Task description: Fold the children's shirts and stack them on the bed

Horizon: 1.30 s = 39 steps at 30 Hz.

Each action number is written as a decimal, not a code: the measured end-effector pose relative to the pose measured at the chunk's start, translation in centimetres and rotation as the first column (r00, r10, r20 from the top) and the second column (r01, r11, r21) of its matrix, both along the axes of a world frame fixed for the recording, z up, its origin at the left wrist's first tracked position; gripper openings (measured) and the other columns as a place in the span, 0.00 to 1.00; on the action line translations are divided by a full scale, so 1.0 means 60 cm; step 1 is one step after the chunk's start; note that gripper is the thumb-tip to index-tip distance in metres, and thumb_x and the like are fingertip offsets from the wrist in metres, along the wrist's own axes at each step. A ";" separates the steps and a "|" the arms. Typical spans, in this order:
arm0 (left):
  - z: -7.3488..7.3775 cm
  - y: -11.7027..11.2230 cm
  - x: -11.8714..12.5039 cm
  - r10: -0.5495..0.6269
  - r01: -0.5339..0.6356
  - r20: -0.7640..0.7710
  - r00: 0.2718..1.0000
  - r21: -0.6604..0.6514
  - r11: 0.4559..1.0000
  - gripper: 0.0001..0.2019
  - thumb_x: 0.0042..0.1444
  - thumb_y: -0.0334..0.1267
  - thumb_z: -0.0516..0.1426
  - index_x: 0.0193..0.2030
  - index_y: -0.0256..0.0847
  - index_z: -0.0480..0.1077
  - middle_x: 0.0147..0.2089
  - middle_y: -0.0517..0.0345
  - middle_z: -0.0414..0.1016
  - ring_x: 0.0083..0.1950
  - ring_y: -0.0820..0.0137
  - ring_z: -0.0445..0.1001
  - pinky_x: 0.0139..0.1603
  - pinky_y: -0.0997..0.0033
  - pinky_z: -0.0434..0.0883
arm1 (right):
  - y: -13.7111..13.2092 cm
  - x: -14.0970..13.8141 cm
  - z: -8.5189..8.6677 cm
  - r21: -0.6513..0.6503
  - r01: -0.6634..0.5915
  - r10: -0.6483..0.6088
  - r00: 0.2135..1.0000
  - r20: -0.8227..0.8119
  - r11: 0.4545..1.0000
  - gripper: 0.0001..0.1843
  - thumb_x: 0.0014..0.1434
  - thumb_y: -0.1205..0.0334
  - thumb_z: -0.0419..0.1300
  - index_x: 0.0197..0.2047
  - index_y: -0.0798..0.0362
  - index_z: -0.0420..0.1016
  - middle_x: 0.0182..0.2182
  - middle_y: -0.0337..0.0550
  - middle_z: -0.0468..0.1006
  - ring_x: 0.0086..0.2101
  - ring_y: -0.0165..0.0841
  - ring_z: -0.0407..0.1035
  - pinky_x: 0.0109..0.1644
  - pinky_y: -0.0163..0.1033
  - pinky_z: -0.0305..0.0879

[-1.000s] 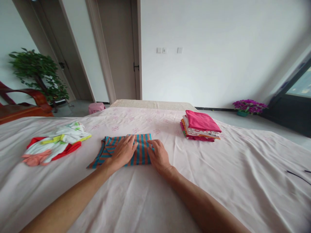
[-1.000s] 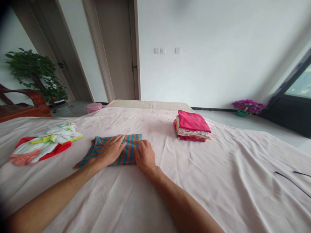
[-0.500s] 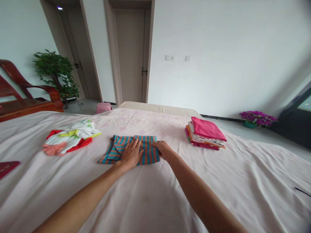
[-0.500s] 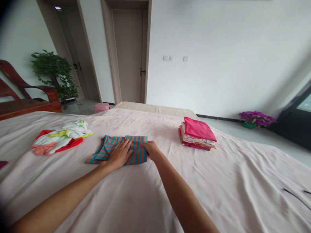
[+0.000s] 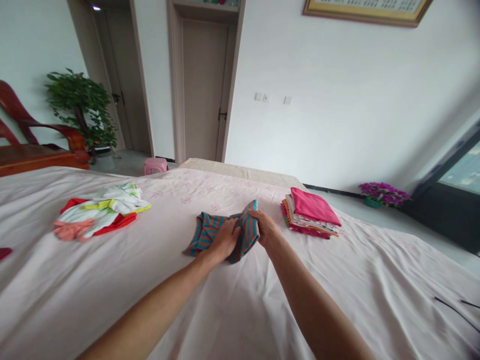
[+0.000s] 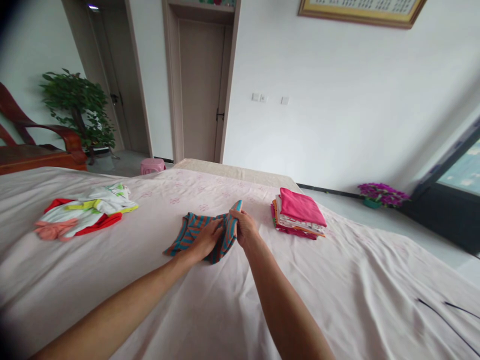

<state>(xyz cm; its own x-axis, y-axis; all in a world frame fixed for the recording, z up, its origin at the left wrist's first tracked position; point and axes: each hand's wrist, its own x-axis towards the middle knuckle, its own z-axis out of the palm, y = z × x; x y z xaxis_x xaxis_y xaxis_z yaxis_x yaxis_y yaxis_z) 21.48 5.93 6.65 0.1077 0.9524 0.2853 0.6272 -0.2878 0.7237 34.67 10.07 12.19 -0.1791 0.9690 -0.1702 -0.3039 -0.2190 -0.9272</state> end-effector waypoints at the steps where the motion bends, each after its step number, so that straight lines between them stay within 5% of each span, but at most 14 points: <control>1: 0.004 -0.001 -0.020 0.029 -0.029 0.082 0.996 -0.006 1.000 0.22 0.66 0.42 0.42 0.60 0.44 0.68 0.62 0.51 0.72 0.64 0.62 0.68 0.66 0.59 0.62 | 0.002 -0.017 0.003 0.003 -0.001 0.001 1.000 0.006 1.000 0.08 0.53 0.67 0.62 0.30 0.52 0.65 0.17 0.33 0.69 0.18 0.28 0.66 0.24 0.32 0.67; 5: 0.017 -0.010 -0.111 0.139 -0.108 0.353 0.925 -0.105 0.989 0.25 0.66 0.47 0.41 0.56 0.37 0.71 0.54 0.46 0.78 0.55 0.61 0.75 0.57 0.59 0.71 | 0.005 -0.105 0.010 0.001 -0.067 0.067 0.995 0.071 0.998 0.12 0.53 0.67 0.63 0.29 0.51 0.61 0.13 0.28 0.63 0.14 0.25 0.59 0.18 0.29 0.59; 9: 0.033 -0.020 -0.189 0.311 0.106 0.735 0.603 -0.460 0.882 0.29 0.64 0.57 0.42 0.54 0.36 0.71 0.45 0.46 0.80 0.37 0.65 0.79 0.39 0.64 0.75 | -0.001 -0.188 0.005 0.007 -0.140 0.137 0.977 0.164 0.990 0.12 0.52 0.64 0.65 0.32 0.51 0.64 0.14 0.28 0.63 0.14 0.26 0.59 0.17 0.29 0.59; 11: 0.040 -0.022 -0.217 0.379 0.215 0.763 0.523 -0.549 0.808 0.32 0.61 0.62 0.43 0.52 0.38 0.71 0.40 0.50 0.79 0.30 0.68 0.76 0.32 0.67 0.73 | -0.006 -0.213 -0.001 0.000 -0.169 0.165 0.963 0.215 0.986 0.10 0.52 0.63 0.65 0.33 0.52 0.66 0.15 0.29 0.64 0.15 0.26 0.61 0.19 0.31 0.62; 15: 0.036 -0.023 -0.242 0.380 0.136 0.618 0.688 -0.624 0.770 0.32 0.52 0.66 0.51 0.48 0.39 0.73 0.33 0.53 0.79 0.31 0.64 0.76 0.29 0.67 0.72 | -0.013 -0.216 -0.018 -0.003 -0.170 0.164 0.947 0.275 0.985 0.11 0.55 0.62 0.60 0.43 0.53 0.71 0.24 0.35 0.71 0.21 0.28 0.67 0.26 0.35 0.69; 18: 0.025 -0.026 -0.236 0.357 0.000 0.492 0.794 -0.588 0.809 0.28 0.46 0.58 0.60 0.47 0.38 0.73 0.34 0.51 0.81 0.36 0.59 0.79 0.33 0.65 0.73 | -0.024 -0.183 -0.034 0.191 -0.104 0.017 0.912 0.411 0.976 0.18 0.58 0.65 0.55 0.53 0.53 0.69 0.34 0.40 0.76 0.33 0.31 0.72 0.39 0.38 0.72; 20: 0.018 -0.029 -0.229 0.347 -0.051 0.460 0.817 -0.542 0.839 0.27 0.46 0.50 0.63 0.50 0.37 0.71 0.38 0.50 0.82 0.40 0.58 0.79 0.36 0.66 0.74 | -0.038 -0.156 -0.047 0.430 -0.173 -0.128 0.801 0.585 0.886 0.20 0.61 0.63 0.53 0.56 0.53 0.69 0.44 0.46 0.77 0.44 0.35 0.72 0.51 0.42 0.69; 22: 0.012 -0.031 -0.225 0.342 -0.117 0.404 0.848 -0.487 0.865 0.27 0.48 0.44 0.61 0.56 0.38 0.68 0.43 0.50 0.82 0.44 0.59 0.79 0.40 0.68 0.73 | -0.054 -0.133 -0.065 0.593 -0.364 -0.275 0.634 0.722 0.718 0.23 0.65 0.60 0.50 0.62 0.51 0.66 0.55 0.50 0.72 0.57 0.40 0.65 0.62 0.48 0.60; 25: 0.000 -0.032 -0.229 0.349 -0.228 0.255 0.902 -0.406 0.885 0.26 0.51 0.38 0.58 0.59 0.39 0.66 0.48 0.50 0.80 0.49 0.59 0.78 0.43 0.69 0.72 | -0.073 -0.114 -0.097 0.566 -0.645 -0.410 0.395 0.822 0.513 0.28 0.68 0.55 0.50 0.69 0.51 0.57 0.66 0.50 0.61 0.67 0.44 0.49 0.69 0.54 0.46; 27: -0.006 -0.033 -0.237 0.353 -0.289 0.123 0.928 -0.364 0.886 0.25 0.51 0.36 0.58 0.57 0.39 0.68 0.50 0.48 0.79 0.51 0.57 0.77 0.44 0.67 0.71 | -0.074 -0.109 -0.116 0.485 -0.737 -0.423 0.293 0.857 0.471 0.29 0.68 0.53 0.50 0.69 0.52 0.58 0.67 0.50 0.58 0.68 0.45 0.46 0.70 0.55 0.42; 29: -0.007 -0.034 -0.246 0.356 -0.338 -0.008 0.934 -0.335 0.880 0.25 0.50 0.35 0.59 0.58 0.39 0.68 0.49 0.45 0.79 0.51 0.55 0.76 0.45 0.65 0.70 | -0.064 -0.105 -0.130 0.456 -0.762 -0.387 0.291 0.875 0.460 0.27 0.69 0.53 0.49 0.68 0.51 0.61 0.67 0.48 0.59 0.68 0.43 0.47 0.70 0.54 0.43; 31: -0.001 -0.038 -0.253 0.357 -0.373 -0.109 0.928 -0.313 0.873 0.29 0.50 0.37 0.59 0.61 0.38 0.65 0.48 0.44 0.79 0.50 0.53 0.77 0.46 0.62 0.70 | -0.044 -0.099 -0.135 0.494 -0.706 -0.344 0.359 0.868 0.508 0.24 0.69 0.54 0.49 0.65 0.50 0.64 0.66 0.47 0.61 0.66 0.41 0.51 0.69 0.50 0.47; 36: 0.016 -0.055 -0.245 0.369 -0.408 -0.445 0.816 0.009 0.913 0.23 0.56 0.39 0.55 0.60 0.43 0.66 0.55 0.45 0.74 0.54 0.56 0.74 0.51 0.59 0.70 | 0.026 -0.080 -0.123 0.376 -0.249 -0.244 0.434 0.867 0.892 0.29 0.65 0.54 0.52 0.65 0.59 0.62 0.58 0.57 0.71 0.56 0.41 0.67 0.57 0.43 0.64; 39: 0.009 -0.062 -0.227 0.293 -0.248 -0.480 0.827 0.156 0.956 0.19 0.58 0.33 0.53 0.56 0.44 0.71 0.55 0.50 0.75 0.55 0.61 0.73 0.57 0.61 0.69 | 0.058 -0.084 -0.111 0.256 -0.185 -0.155 0.433 0.888 0.949 0.31 0.63 0.47 0.53 0.62 0.58 0.64 0.49 0.55 0.77 0.49 0.42 0.72 0.49 0.42 0.67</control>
